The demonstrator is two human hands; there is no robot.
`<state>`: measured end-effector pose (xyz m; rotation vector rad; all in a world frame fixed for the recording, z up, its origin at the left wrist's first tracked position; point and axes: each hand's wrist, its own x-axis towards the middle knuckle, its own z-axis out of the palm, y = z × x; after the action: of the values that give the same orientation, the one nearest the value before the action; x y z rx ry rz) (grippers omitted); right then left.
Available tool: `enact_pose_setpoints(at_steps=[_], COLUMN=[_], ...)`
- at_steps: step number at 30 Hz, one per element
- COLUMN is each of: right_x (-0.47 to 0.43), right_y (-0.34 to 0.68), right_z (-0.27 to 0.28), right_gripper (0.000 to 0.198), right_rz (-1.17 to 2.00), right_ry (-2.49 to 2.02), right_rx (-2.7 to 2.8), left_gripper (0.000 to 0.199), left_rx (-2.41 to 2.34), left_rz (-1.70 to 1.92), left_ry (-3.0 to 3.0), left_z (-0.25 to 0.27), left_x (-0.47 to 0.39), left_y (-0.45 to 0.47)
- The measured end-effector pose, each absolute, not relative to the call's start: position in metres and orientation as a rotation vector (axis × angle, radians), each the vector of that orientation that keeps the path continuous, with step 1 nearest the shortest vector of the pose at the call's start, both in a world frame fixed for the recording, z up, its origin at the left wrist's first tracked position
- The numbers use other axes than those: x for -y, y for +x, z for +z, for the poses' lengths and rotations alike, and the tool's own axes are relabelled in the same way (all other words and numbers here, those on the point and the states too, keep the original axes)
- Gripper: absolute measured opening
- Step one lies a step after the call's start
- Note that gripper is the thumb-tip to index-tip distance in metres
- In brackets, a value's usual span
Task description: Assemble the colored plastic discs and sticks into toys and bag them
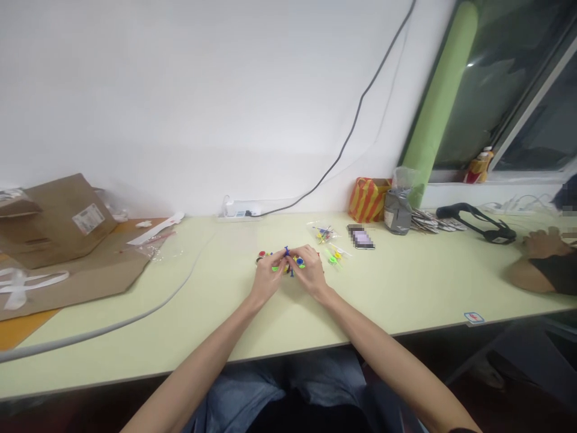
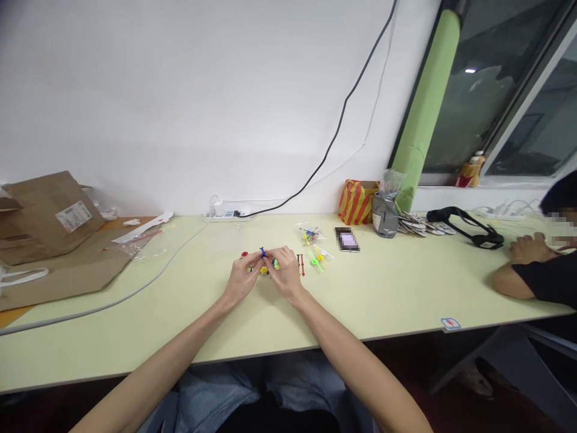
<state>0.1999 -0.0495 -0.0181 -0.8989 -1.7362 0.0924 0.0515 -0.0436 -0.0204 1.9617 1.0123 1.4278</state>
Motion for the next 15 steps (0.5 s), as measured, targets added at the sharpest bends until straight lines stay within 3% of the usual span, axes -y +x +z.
enact_pose_setpoints(at_steps=[10, 15], right_x=[0.026, 0.007], right_y=[0.26, 0.334], right_z=[0.006, 0.006], right_gripper=[0.011, 0.019], right_rz=[0.055, 0.069], right_ry=[-1.093, -1.391], right_rx=[1.379, 1.622], left_gripper=[0.043, 0.046], left_rx=[-1.141, -1.179], left_rz=[1.405, 1.483], left_ry=[2.248, 2.266], left_z=[-0.009, -0.007], left_x=[0.046, 0.041], left_y=[0.041, 0.034])
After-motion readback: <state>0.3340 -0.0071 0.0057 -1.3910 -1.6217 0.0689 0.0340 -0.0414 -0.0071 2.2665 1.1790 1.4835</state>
